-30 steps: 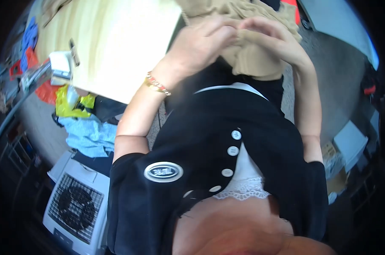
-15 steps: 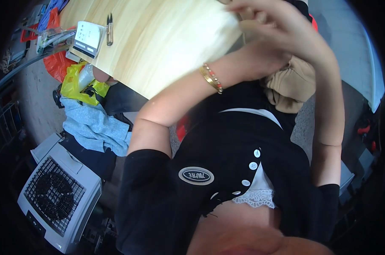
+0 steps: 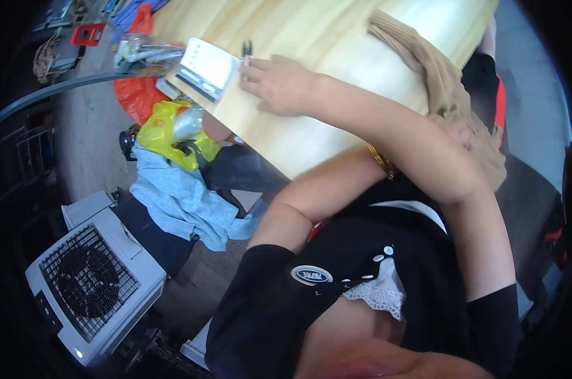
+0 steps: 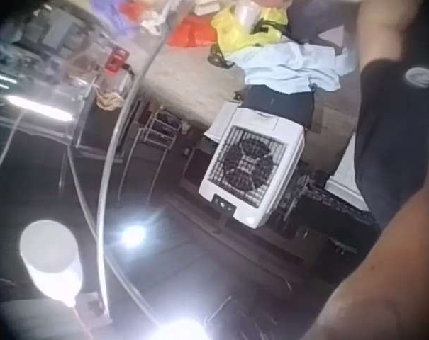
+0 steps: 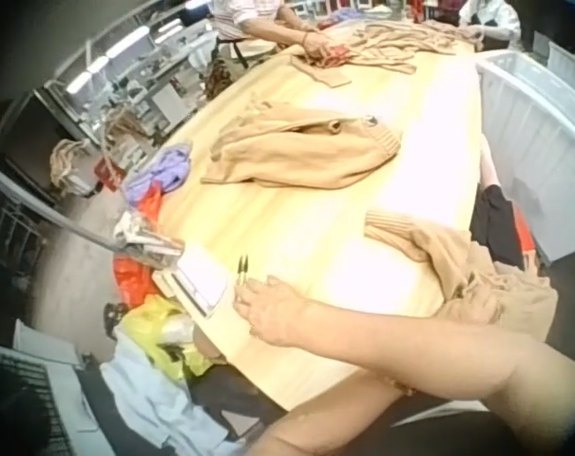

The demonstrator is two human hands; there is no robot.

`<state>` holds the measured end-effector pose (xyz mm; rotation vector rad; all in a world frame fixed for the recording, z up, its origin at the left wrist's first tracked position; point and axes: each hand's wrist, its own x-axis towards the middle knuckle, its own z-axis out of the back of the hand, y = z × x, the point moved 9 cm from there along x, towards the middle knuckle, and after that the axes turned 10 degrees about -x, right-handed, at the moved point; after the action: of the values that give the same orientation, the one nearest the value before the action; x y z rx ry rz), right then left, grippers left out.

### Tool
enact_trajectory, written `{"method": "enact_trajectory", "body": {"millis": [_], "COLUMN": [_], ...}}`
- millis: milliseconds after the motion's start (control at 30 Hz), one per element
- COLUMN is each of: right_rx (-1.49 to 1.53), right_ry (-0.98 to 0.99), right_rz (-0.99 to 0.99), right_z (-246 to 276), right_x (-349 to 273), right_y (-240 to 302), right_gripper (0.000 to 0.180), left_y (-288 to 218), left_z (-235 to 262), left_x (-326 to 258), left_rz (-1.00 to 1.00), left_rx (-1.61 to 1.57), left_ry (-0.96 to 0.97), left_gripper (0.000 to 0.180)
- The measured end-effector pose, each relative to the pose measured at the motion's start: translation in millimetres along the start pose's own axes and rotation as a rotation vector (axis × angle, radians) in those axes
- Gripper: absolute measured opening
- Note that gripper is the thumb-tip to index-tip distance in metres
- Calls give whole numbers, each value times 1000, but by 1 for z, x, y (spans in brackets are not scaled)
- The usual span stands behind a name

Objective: Inspecting knitted sweaters for defects and trimming loose threads.

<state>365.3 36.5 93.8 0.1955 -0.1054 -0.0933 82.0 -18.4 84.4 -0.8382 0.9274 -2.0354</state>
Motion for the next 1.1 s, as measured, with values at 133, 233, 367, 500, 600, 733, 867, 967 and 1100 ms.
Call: {"method": "enact_trajectory", "body": {"millis": [133, 233, 367, 500, 600, 733, 867, 967, 1100], "right_rx": [44, 144, 269, 346, 346, 388, 785, 1089, 1324], "right_ry": [-115, -12, -223, -357, -273, -187, -99, -264, -551], "right_rz": [26, -1, -179, -304, -360, -351, -570, -691, -894], "right_z": [1, -5, 12, 11, -1, 6, 30, 72, 116], "right_x": [-17, -24, -29, -34, -33, -33, -71, -135, -273], "right_y": [-21, -41, -70, -85, -94, -100, -127, -153, -179], "right_gripper": [38, 21, 13, 21, 29, 20, 24, 25, 21], "left_y": [-7, -17, -15, -11, -1, 6, 6, 33, 33], "left_z": [6, 18, 5, -11, -14, 1, 21, 20, 28], "left_x": [-4, -7, -4, -4, -1, -5, -7, -2, 3], "left_rz": [-120, -309, -358, -319, -264, -224, -228, 98, 70], "left_rx": [209, 253, 339, 583, 575, -119, -200, -105, -313], "left_ry": [-135, -408, -371, -192, -80, -89, -270, -180, -255], "left_gripper": [23, 18, 16, 16, 13, 16, 16, 20, 11]}}
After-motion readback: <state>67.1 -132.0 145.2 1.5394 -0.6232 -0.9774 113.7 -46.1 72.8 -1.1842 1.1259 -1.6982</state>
